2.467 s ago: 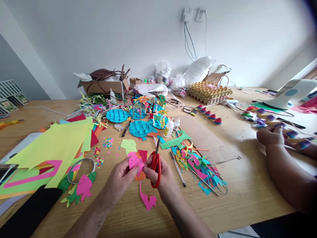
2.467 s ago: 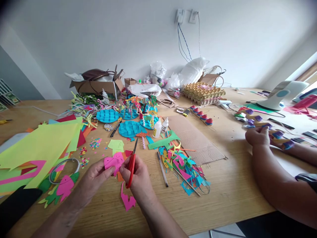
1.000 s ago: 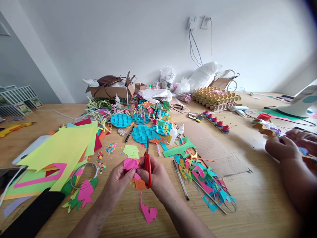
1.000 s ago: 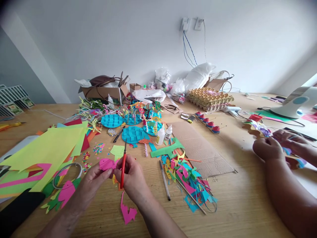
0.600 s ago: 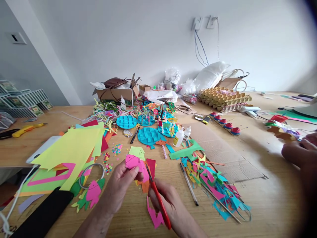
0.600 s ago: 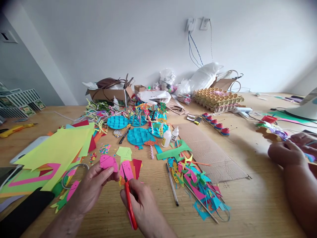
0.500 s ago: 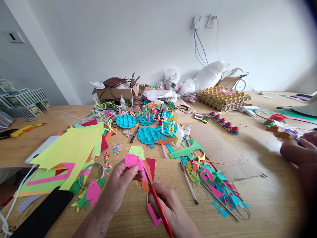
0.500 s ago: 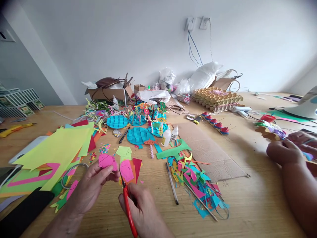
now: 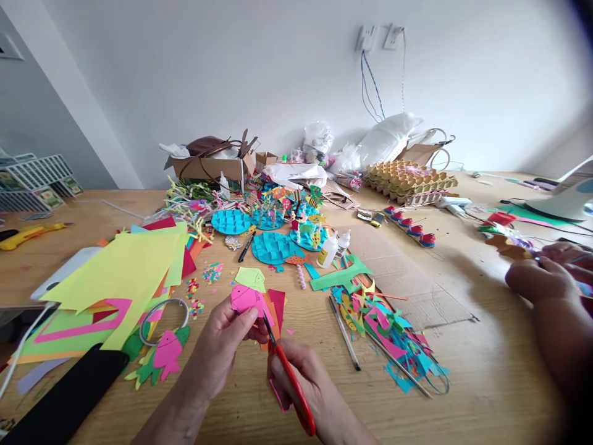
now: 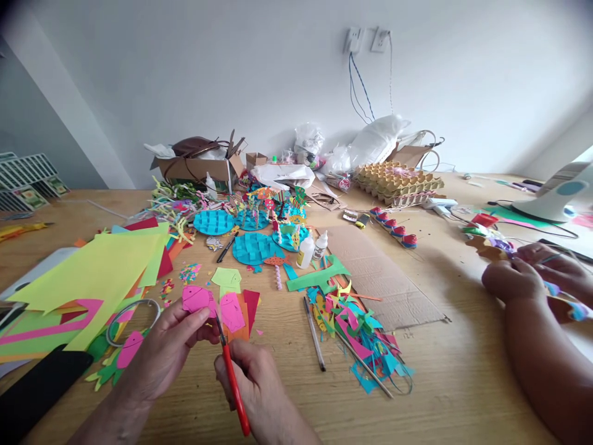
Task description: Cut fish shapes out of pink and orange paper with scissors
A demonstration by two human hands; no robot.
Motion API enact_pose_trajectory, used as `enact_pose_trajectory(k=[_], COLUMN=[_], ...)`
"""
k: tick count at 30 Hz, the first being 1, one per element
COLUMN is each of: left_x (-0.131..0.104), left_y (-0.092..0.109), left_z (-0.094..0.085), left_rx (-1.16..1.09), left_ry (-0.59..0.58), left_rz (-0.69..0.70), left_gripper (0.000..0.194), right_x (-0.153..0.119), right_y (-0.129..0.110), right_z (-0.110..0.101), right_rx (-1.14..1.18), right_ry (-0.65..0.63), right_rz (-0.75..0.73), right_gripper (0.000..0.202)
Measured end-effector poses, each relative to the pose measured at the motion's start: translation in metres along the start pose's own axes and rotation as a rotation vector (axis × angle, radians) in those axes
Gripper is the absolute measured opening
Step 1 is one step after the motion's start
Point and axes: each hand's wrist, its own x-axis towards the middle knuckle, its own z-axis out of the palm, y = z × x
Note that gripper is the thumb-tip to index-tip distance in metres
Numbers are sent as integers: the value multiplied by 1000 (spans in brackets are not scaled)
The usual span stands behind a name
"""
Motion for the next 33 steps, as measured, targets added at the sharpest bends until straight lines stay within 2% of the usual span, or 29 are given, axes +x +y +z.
enact_pose_trajectory(k=[11,26,33], left_x=[-4,-6,-6], left_y=[-9,-9,-5], left_z=[3,4,3], left_rx=[-52,-27,-16], left_ry=[53,31,13], left_rz=[35,4,-20], left_gripper=[10,11,10], right_x=[-4,-8,-10], right_y=[2,14,15], right_z=[2,-1,-2], right_rx=[85,69,-32], right_ry=[-10,-6,-5], right_rz=[5,2,6], right_gripper=[53,45,47])
